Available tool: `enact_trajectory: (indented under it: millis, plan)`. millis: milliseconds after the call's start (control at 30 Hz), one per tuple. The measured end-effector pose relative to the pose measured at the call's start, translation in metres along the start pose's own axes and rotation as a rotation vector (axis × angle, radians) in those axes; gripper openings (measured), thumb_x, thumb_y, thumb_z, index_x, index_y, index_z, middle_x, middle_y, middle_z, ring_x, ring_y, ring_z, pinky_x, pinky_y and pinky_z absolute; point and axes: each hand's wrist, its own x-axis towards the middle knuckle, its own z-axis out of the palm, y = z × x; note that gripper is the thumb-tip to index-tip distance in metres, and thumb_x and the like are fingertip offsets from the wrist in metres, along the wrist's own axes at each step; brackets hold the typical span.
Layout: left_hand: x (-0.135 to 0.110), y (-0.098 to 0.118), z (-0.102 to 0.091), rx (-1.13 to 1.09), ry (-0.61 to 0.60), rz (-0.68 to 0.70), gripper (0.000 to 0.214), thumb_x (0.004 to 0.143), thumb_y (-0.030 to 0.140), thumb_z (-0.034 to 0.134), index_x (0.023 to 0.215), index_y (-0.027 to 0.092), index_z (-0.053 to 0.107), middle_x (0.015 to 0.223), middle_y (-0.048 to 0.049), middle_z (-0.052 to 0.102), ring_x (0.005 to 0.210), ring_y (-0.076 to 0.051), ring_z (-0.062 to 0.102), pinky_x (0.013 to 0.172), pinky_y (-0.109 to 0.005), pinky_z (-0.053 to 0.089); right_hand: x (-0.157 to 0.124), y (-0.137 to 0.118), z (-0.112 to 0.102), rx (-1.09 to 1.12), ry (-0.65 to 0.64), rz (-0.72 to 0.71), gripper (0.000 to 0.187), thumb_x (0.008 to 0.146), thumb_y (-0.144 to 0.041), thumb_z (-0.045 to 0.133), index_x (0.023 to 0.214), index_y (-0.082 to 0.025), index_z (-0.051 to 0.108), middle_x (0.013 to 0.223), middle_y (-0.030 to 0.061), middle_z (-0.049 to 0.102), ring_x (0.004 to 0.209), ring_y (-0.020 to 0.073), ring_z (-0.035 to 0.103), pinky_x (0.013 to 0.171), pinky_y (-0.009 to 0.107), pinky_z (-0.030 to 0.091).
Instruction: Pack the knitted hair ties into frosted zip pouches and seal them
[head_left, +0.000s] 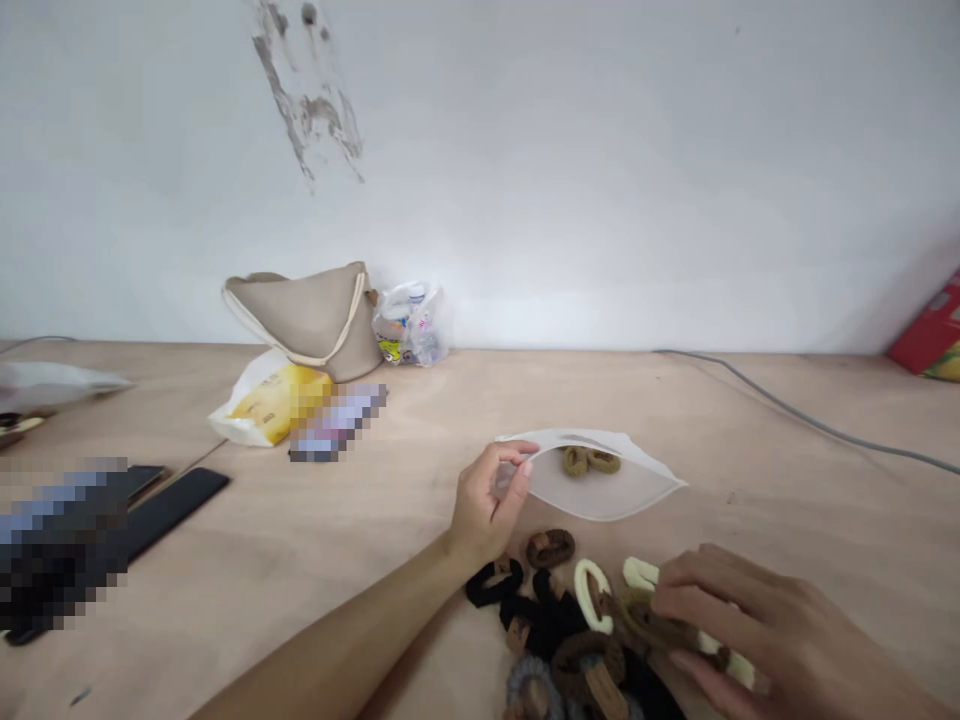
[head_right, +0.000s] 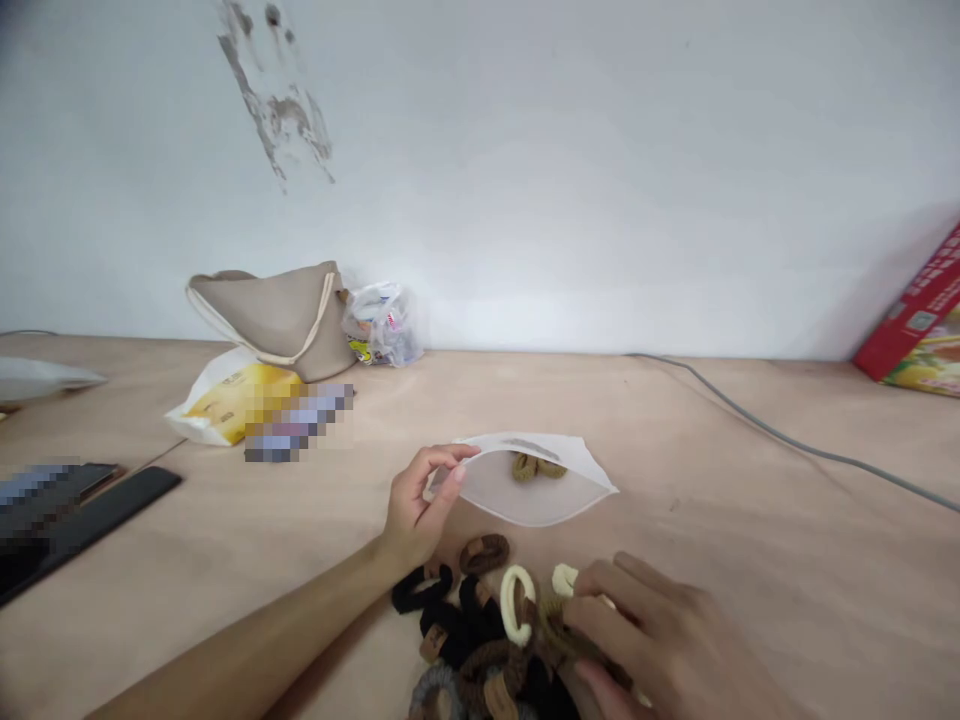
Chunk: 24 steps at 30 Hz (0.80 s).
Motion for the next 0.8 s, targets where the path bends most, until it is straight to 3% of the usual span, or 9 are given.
enact_trajectory:
  millis: [100,200,500,733,800]
  plan:
    - [0.000,0.001,0.000,-0.006,0.003,0.011,0.005,0.086,0.019,0.050,0.082,0.019,0.053,0.097,-0.0072,0.069,0.091,-0.017,0.065,0.083,-0.030,0.048,0.004,-0.003,0.002,-0.038,-0.013,-0.081,0.028,0.094,-0.022,0.034,0.079,-0.024,0.058,0.069,-0.0018,0.066,0.050,0.0101,0.058,0.043,0.020,0.043]
    - [0.000,0.002,0.000,-0.010,0.006,0.018,0.005,0.086,0.018,0.049,0.082,0.019,0.052,0.097,-0.0069,0.069,0.090,-0.017,0.065,0.083,-0.029,0.048,0.002,-0.006,0.007,-0.146,0.094,-0.132,0.038,0.098,-0.021,0.023,0.086,-0.022,0.059,0.071,-0.0005,0.068,0.047,0.0103,0.057,0.045,0.022,0.042]
    - [0.000,0.003,-0.001,0.002,0.003,0.000,0.006,0.086,0.022,0.049,0.081,0.020,0.052,0.096,-0.0080,0.070,0.090,-0.019,0.065,0.083,-0.033,0.049,-0.006,-0.001,0.011,-0.169,0.042,-0.223,0.033,0.095,-0.015,0.028,0.087,-0.017,0.060,0.072,0.0022,0.068,0.056,0.0129,0.060,0.052,0.024,0.046]
    - [-0.001,0.002,0.000,0.003,-0.003,0.015,0.007,0.086,0.022,0.049,0.081,0.020,0.053,0.096,-0.0073,0.070,0.090,-0.019,0.065,0.083,-0.032,0.049,-0.015,0.002,-0.001,-0.137,0.173,-0.143,0.035,0.096,-0.027,0.028,0.114,-0.024,0.058,0.103,0.0069,0.069,0.095,0.0227,0.063,0.078,0.034,0.052]
    - [-0.001,0.002,0.000,-0.001,0.004,0.009,0.008,0.086,0.023,0.049,0.080,0.020,0.053,0.096,-0.0075,0.070,0.090,-0.019,0.066,0.083,-0.032,0.049,-0.009,0.008,0.001,-0.151,0.171,-0.175,0.034,0.094,-0.022,0.031,0.116,-0.024,0.057,0.111,0.0079,0.067,0.098,0.0233,0.062,0.080,0.036,0.052]
